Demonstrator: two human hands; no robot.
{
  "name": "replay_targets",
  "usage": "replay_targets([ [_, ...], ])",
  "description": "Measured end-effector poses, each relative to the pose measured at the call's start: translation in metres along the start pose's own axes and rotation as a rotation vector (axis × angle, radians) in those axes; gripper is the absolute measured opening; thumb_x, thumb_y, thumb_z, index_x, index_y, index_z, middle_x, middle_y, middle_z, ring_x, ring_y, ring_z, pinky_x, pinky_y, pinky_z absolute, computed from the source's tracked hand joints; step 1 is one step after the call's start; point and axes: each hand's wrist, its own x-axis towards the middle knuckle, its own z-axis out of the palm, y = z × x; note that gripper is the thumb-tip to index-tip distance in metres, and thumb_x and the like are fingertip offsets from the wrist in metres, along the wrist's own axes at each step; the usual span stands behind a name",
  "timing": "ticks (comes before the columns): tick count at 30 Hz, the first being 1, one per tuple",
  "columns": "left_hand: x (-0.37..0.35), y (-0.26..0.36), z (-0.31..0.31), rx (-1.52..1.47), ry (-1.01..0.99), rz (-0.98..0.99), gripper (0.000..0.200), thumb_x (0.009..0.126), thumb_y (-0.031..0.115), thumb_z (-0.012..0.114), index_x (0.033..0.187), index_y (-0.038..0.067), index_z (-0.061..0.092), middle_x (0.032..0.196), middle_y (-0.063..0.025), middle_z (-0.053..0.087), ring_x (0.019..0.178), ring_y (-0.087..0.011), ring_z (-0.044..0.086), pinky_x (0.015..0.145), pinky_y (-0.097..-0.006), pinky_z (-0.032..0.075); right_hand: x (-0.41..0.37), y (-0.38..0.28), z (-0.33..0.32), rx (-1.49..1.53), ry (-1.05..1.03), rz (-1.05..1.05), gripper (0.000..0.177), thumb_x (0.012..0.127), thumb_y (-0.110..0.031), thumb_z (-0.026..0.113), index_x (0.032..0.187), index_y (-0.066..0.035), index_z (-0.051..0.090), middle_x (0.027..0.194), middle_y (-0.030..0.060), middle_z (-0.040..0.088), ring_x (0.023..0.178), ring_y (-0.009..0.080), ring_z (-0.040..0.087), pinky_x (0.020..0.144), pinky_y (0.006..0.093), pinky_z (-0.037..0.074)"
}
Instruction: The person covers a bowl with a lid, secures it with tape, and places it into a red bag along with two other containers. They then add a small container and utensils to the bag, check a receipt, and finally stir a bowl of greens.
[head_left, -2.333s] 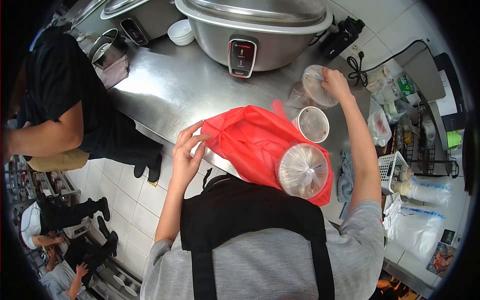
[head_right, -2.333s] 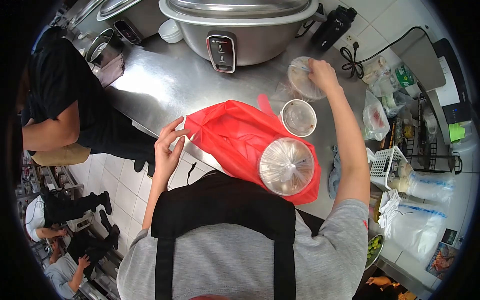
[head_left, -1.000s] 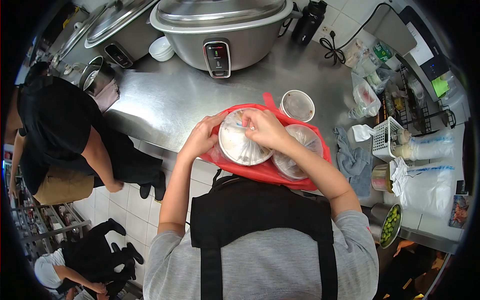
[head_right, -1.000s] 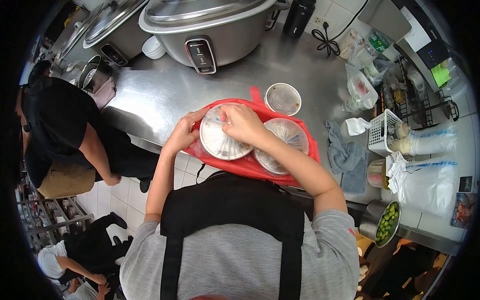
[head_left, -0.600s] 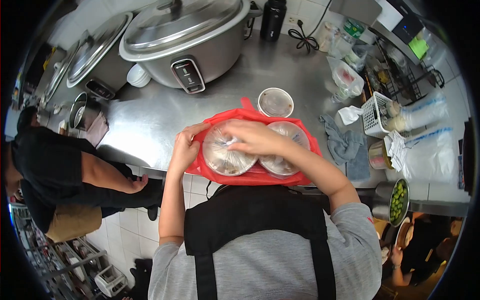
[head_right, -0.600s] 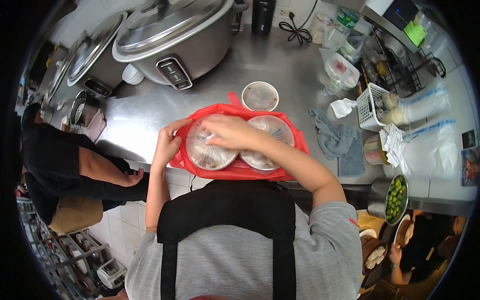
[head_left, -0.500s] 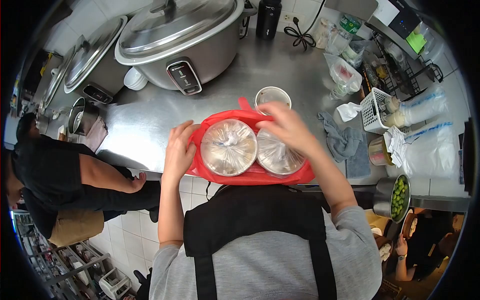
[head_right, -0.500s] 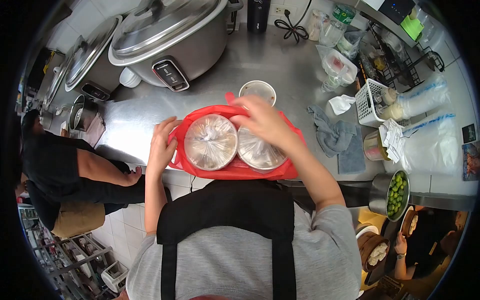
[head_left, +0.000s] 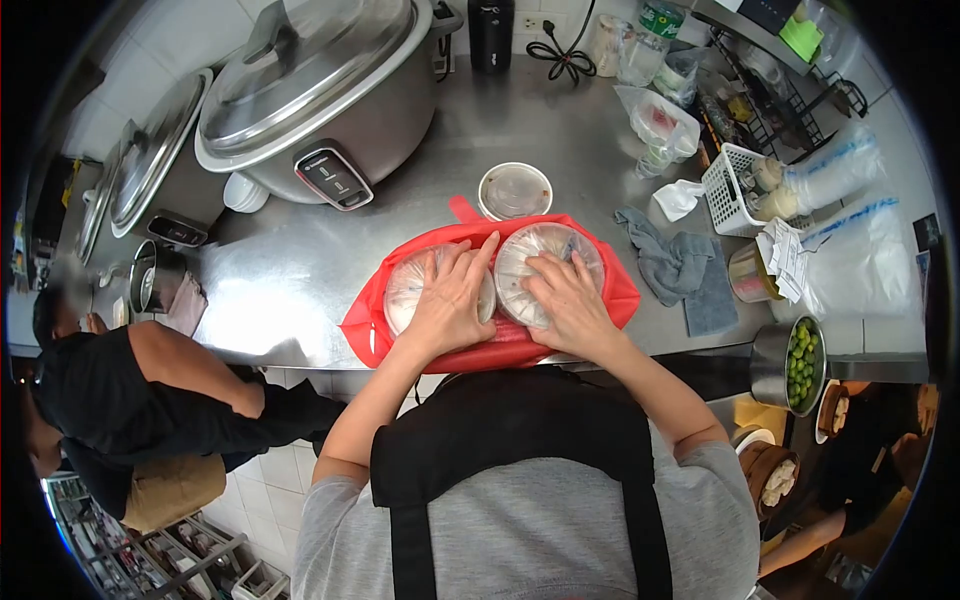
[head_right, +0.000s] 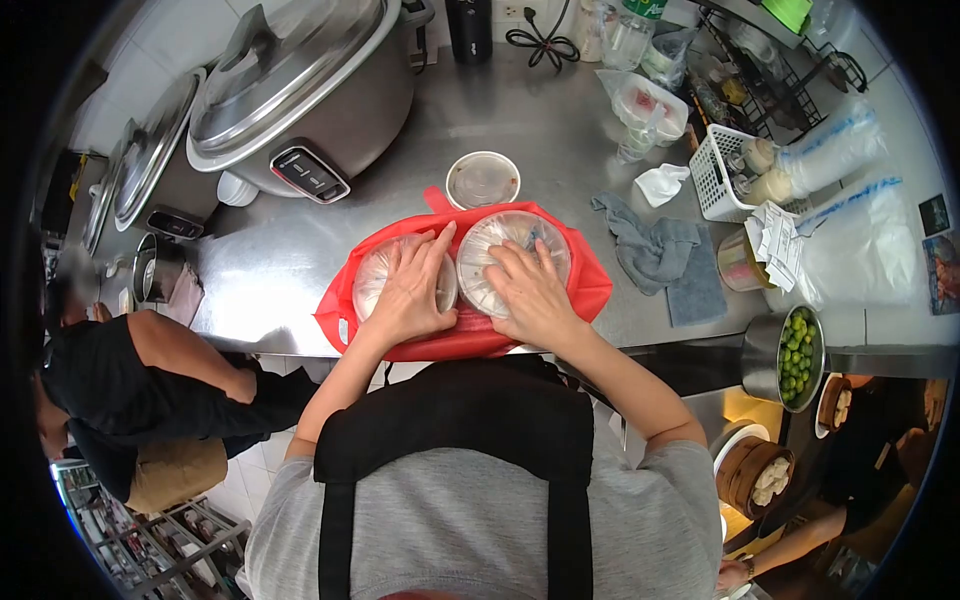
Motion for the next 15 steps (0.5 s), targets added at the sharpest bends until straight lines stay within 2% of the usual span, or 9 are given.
replay_targets([
  [4,0.021,-0.004,0.011,-0.006,0.025,0.024,0.101,0.055,0.020,0.071,0.141,0.010,0.019,0.128,-0.0154,0.042,0.129,-0.0331,0.030,0.105,-0.0592,0.017,0.011,0.014,0.007,-0.054,0.080,0.035,0.053,0.058,-0.019,0.072,0.105,-0.006,0.052,0.127,0.0125,0.041,0.126,0.0297,0.033,0.103,0.0544,0.023],
  [6,0.031,-0.011,0.015,0.012,0.050,0.045,0.100,0.056,0.020,0.071,0.141,0.011,0.019,0.128,-0.0153,0.042,0.129,-0.0331,0.029,0.105,-0.0599,0.017,0.017,0.022,0.004,-0.087,0.073,0.035,0.055,0.060,-0.022,0.072,0.108,-0.005,0.051,0.129,0.0131,0.040,0.126,0.0298,0.033,0.103,0.0551,0.024],
  [8,0.042,-0.018,0.017,-0.030,0.065,0.093,0.099,0.056,0.020,0.071,0.141,0.012,0.021,0.130,-0.0149,0.041,0.130,-0.0331,0.029,0.105,-0.0602,0.017,0.029,0.035,-0.005,0.000,-0.002,0.049,0.052,0.064,-0.027,0.073,0.107,-0.005,0.054,0.129,0.0143,0.041,0.123,0.0310,0.037,0.102,0.0519,0.028],
  [9,0.046,-0.020,0.016,-0.041,0.067,0.099,0.098,0.057,0.021,0.072,0.141,0.013,0.022,0.131,-0.0144,0.041,0.129,-0.0331,0.029,0.105,-0.0602,0.016,0.039,0.055,-0.011,0.147,-0.027,0.010,0.049,0.067,-0.033,0.073,0.104,-0.005,0.058,0.121,0.0156,0.050,0.118,0.0293,0.044,0.098,0.0436,0.035],
  [11,0.055,-0.027,0.016,-0.057,0.076,0.111,0.098,0.058,0.023,0.072,0.141,0.014,0.021,0.131,-0.0147,0.041,0.129,-0.0331,0.030,0.104,-0.0608,0.017,0.082,0.071,-0.046,0.523,-0.176,0.307,0.044,0.069,-0.035,0.071,0.100,-0.005,0.060,0.106,0.0148,0.059,0.108,0.0281,0.052,0.089,0.0389,0.041],
  [12,0.059,-0.029,0.015,-0.078,0.078,0.123,0.098,0.059,0.024,0.073,0.142,0.015,0.020,0.132,-0.0151,0.040,0.129,-0.0332,0.031,0.104,-0.0613,0.017,0.101,0.094,-0.030,0.423,0.213,0.234,0.031,0.075,-0.029,0.067,0.094,-0.004,0.061,0.091,0.0105,0.064,0.087,0.0235,0.058,0.074,0.0361,0.045],
  [13,0.062,-0.031,0.014,-0.077,0.083,0.126,0.098,0.059,0.024,0.073,0.142,0.015,0.020,0.132,-0.0151,0.040,0.129,-0.0332,0.031,0.104,-0.0613,0.017,0.122,0.109,-0.022,0.096,0.508,0.133,0.026,0.080,-0.027,0.061,0.089,-0.002,0.060,0.084,0.0104,0.064,0.079,0.0199,0.059,0.071,0.0344,0.046],
  [15,0.065,-0.035,0.009,-0.080,0.068,0.153,0.095,0.062,0.027,0.074,0.141,0.012,0.023,0.133,-0.0165,0.040,0.128,-0.0330,0.032,0.105,-0.0547,0.021,0.163,0.162,0.014,-0.126,0.598,0.143,0.021,0.081,-0.022,0.058,0.085,-0.001,0.059,0.076,0.0097,0.063,0.066,0.0157,0.059,0.059,0.0327,0.048],
])
